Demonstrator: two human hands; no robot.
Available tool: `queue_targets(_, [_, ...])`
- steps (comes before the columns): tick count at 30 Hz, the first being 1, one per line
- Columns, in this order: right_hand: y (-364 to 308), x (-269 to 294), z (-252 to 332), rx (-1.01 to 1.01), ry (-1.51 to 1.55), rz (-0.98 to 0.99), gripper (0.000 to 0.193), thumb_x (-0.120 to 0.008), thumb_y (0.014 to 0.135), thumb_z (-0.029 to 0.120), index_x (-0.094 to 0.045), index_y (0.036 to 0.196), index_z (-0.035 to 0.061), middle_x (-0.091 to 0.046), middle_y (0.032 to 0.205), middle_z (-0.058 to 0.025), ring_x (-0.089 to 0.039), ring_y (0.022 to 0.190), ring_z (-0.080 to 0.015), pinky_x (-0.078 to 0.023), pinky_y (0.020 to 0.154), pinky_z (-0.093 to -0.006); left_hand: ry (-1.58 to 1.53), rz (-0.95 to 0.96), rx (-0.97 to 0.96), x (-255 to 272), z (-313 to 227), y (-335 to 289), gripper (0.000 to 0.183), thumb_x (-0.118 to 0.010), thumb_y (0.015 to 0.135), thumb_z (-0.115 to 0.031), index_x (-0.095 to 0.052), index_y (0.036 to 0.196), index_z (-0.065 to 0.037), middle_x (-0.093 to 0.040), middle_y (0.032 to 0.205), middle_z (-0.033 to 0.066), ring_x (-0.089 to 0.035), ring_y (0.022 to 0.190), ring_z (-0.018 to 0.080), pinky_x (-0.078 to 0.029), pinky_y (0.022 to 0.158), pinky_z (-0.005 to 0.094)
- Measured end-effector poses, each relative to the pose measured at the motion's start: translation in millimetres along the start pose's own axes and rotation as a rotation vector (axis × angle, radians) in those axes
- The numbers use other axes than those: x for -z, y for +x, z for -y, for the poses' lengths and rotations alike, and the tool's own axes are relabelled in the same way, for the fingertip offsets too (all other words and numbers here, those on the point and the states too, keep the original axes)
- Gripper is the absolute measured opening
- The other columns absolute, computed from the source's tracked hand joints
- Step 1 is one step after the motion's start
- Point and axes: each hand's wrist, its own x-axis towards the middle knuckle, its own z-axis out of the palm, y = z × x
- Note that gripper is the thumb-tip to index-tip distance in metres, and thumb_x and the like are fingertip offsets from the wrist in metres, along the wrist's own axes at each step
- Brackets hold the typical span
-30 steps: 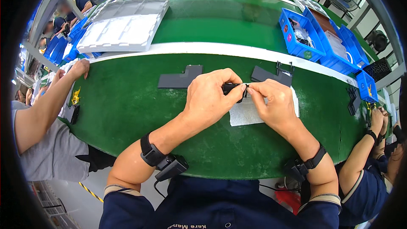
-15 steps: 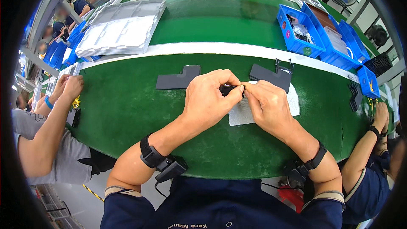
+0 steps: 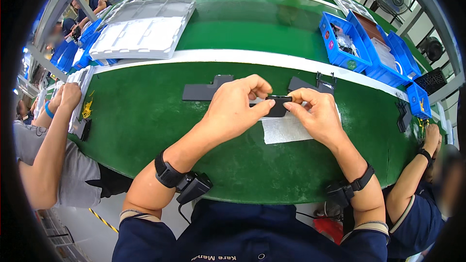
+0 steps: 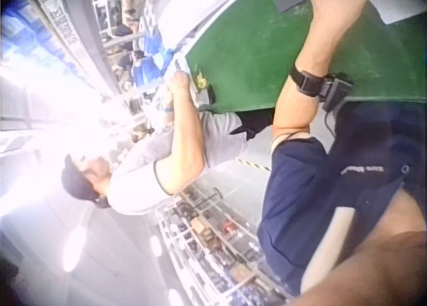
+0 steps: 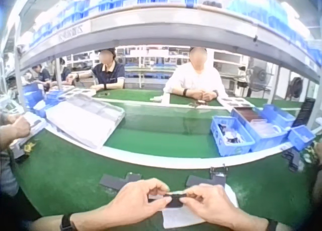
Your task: Assembling black plastic components and inserting small parts at a manufacturing workbench.
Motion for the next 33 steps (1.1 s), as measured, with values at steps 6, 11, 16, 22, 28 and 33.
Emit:
queue_targets(6, [-3.3,-2.2,5.9,-0.099,0.104,-0.041,0.014,-0.071,0.084,0.01,-0.072,0.093,-0.0004,-0.07,0.072,-0.0088,-0.051,0.048,-0.0083,-0.04,0.047,-0.0269,-0.216,0.038,0.145,-11.3,-2.5,-3.3,0.019,-0.075,0.083,-0.012,-0.065,0.092,0.001,-0.069,0.082,0.006,-0.064,0.081,0.0105,-0.053,0.074,0.0281])
queue_targets(11, [-7.1,-5.3,9.4,-0.051,0.197,-0.054,0.01,-0.068,0.085,0.006,-0.072,0.091,-0.0007,-0.068,0.069,-0.0069,-0.047,0.047,-0.0056,-0.035,0.043,-0.0243,-0.206,0.059,0.127,-11.5,-7.7,-3.2,0.015,-0.076,0.083,-0.012,-0.069,0.089,-0.001,-0.071,0.084,0.005,-0.064,0.08,0.0106,-0.051,0.072,0.0294])
queue_targets(16, [-7.8,-1.3,14.1,0.004,0.176,-0.026,0.007,-0.067,0.084,0.005,-0.069,0.085,-0.0015,-0.066,0.068,-0.0072,-0.048,0.049,-0.0073,-0.036,0.044,-0.0254,-0.205,0.14,0.116,-4.6,1.5,1.3,0.014,-0.077,0.083,-0.014,-0.072,0.089,-0.002,-0.071,0.081,0.0035,-0.063,0.077,0.01,-0.049,0.068,0.028])
queue_targets(22, [-8.5,-1.7,13.4,0.043,0.153,-0.024,0.007,-0.066,0.084,0.004,-0.066,0.081,-0.0019,-0.064,0.068,-0.0076,-0.048,0.049,-0.0087,-0.036,0.044,-0.0259,-0.412,0.264,0.202,-5.1,10.6,5.2,0.016,-0.078,0.082,-0.017,-0.073,0.089,-0.003,-0.071,0.08,0.0035,-0.062,0.071,0.0082,-0.048,0.063,0.0268])
queue_targets(28, [-8.9,-4.9,15.8,-0.034,0.137,-0.089,0.006,-0.067,0.084,0.004,-0.066,0.08,-0.0014,-0.065,0.068,-0.0083,-0.048,0.049,-0.0088,-0.035,0.043,-0.0265,0.245,-0.123,-0.417,-21.3,9.4,-2.0,0.015,-0.076,0.079,-0.013,-0.076,0.093,-0.007,-0.071,0.08,0.0074,-0.067,0.073,0.0236,-0.051,0.065,0.0352])
queue_targets(33, [-9.2,-6.5,17.7,0.018,0.126,-0.115,0.007,-0.067,0.083,0.003,-0.065,0.078,-0.001,-0.065,0.068,-0.0091,-0.05,0.048,-0.0113,-0.036,0.044,-0.0277,0.297,-0.105,-0.479,-16.8,5.3,-1.6,0.016,-0.076,0.077,-0.011,-0.075,0.092,-0.006,-0.071,0.079,0.0064,-0.067,0.075,0.0233,-0.051,0.066,0.0357])
